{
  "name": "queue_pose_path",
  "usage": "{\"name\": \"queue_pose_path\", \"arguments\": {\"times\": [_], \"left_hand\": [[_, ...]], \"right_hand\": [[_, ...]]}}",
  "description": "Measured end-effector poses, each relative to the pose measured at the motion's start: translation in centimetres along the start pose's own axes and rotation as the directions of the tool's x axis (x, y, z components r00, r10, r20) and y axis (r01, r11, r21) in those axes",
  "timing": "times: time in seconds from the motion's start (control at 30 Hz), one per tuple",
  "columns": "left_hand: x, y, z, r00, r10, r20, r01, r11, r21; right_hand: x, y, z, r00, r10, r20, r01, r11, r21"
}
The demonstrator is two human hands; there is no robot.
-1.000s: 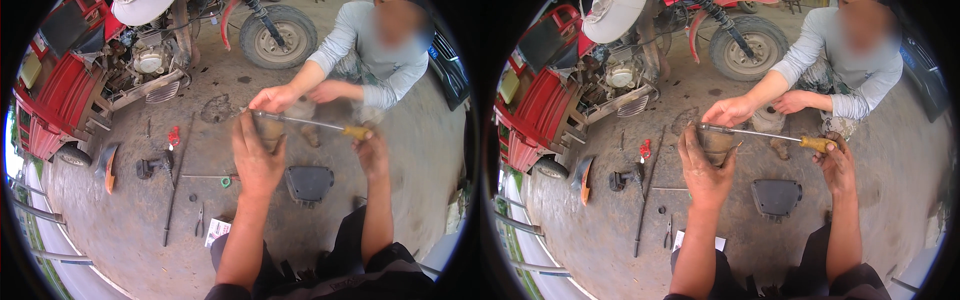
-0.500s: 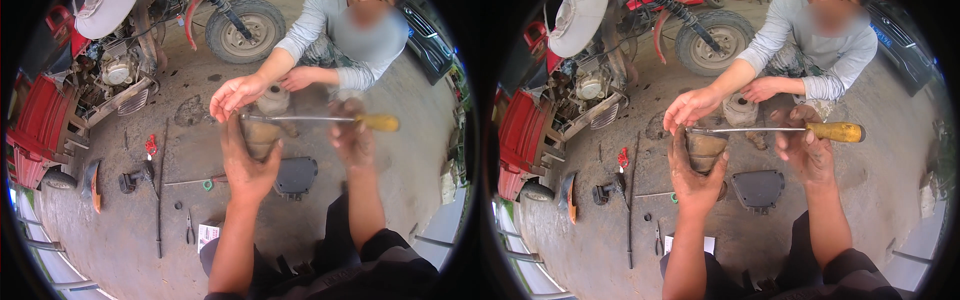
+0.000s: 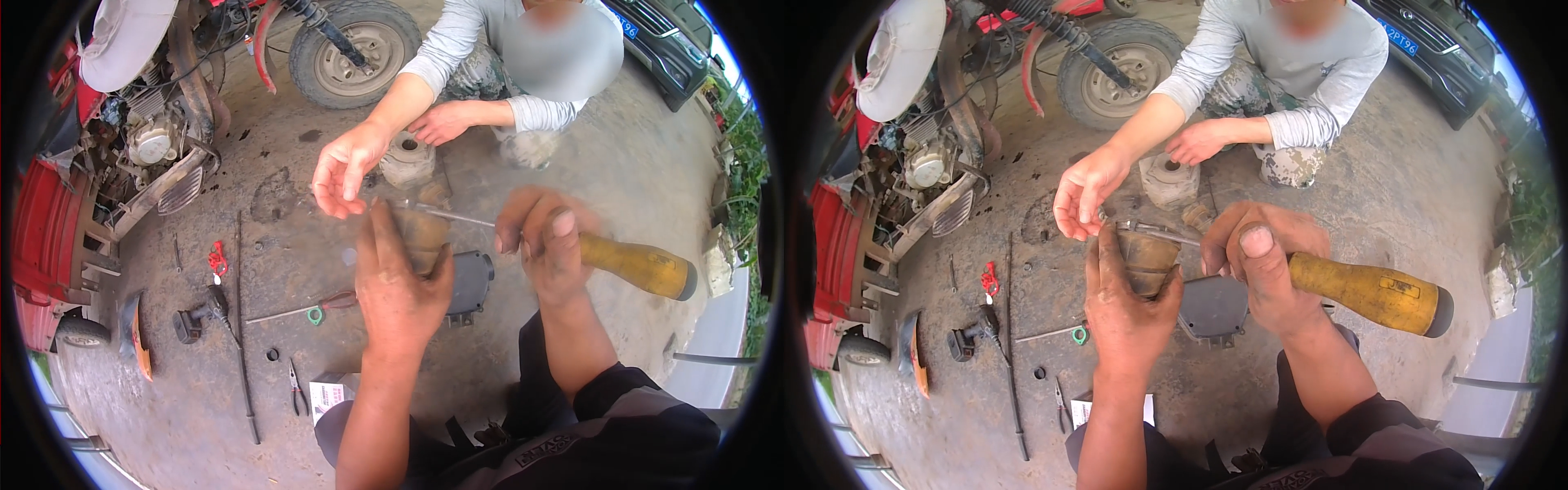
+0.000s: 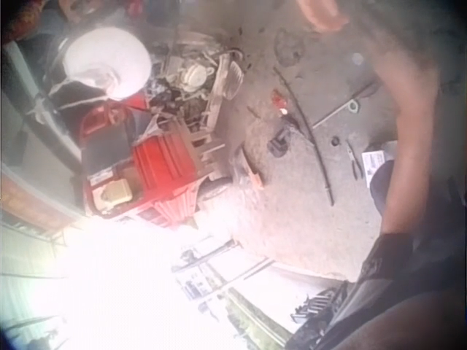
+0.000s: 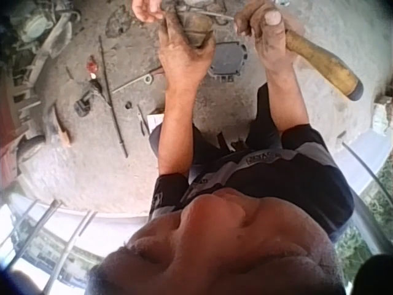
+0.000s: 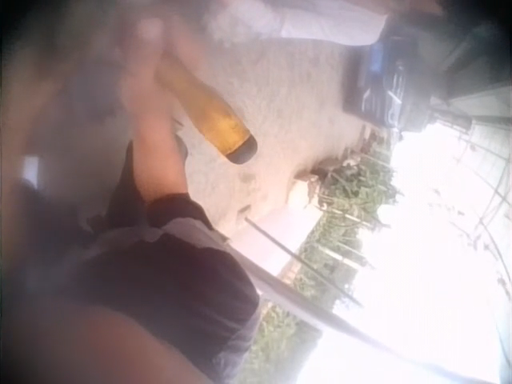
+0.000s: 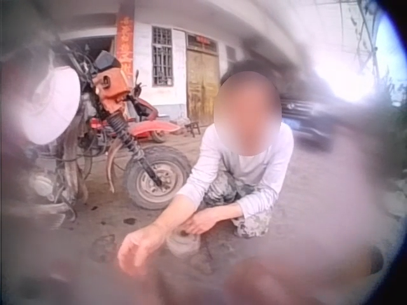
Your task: The person manipulates a rubber intake boot and a plastic air filter housing using a screwdriver and needle-nose pliers. They loosen and remove a metal clamp from the boot and align the components together while another person assists by holding parts.
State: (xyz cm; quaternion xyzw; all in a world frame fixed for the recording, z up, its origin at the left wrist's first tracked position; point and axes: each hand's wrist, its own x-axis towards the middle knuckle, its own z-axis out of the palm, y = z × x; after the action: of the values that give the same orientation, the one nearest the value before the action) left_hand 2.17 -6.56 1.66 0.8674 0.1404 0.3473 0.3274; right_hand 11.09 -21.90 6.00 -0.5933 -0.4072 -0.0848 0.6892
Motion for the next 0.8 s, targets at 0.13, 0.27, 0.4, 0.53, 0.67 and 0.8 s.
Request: {"name": "queue_pose_path", "arguments": {"times": [0.13, 0.27, 0.4, 0.53, 0.67, 0.8], "left_hand": [[-0.1, 0.0, -0.4, 1.0, -0.004, 0.001, 0.004, 1.0, -0.008], [-0.2, -0.4, -0.6, 0.999, -0.013, 0.031, 0.014, 1.0, -0.023], [-0.8, -0.9, -0.3, 0.996, 0.092, -0.009, -0.091, 0.994, 0.06], [-0.7, -1.2, -0.5, 0.989, 0.146, -0.026, -0.143, 0.985, 0.097], [-0.6, -1.6, -0.2, 0.994, 0.107, -0.011, -0.106, 0.993, 0.059], [0.3, -0.7, -1.7, 0.999, 0.014, -0.04, -0.018, 0.994, -0.11]], "right_hand": [[-0.1, -0.1, 0.6, 0.997, -0.07, 0.041, 0.072, 0.996, -0.046], [0.0, -0.4, 1.7, 0.977, -0.178, 0.118, 0.195, 0.969, -0.153], [0.1, -1.6, 2.4, 0.983, -0.143, 0.112, 0.164, 0.966, -0.201], [-0.7, -0.9, 2.3, 0.996, -0.064, 0.063, 0.071, 0.99, -0.12], [-1.0, 0.5, 1.8, 0.993, 0.109, 0.04, -0.111, 0.992, 0.055], [-0.1, 0.0, -0.2, 0.994, 0.104, -0.018, -0.089, 0.918, 0.387]]}}
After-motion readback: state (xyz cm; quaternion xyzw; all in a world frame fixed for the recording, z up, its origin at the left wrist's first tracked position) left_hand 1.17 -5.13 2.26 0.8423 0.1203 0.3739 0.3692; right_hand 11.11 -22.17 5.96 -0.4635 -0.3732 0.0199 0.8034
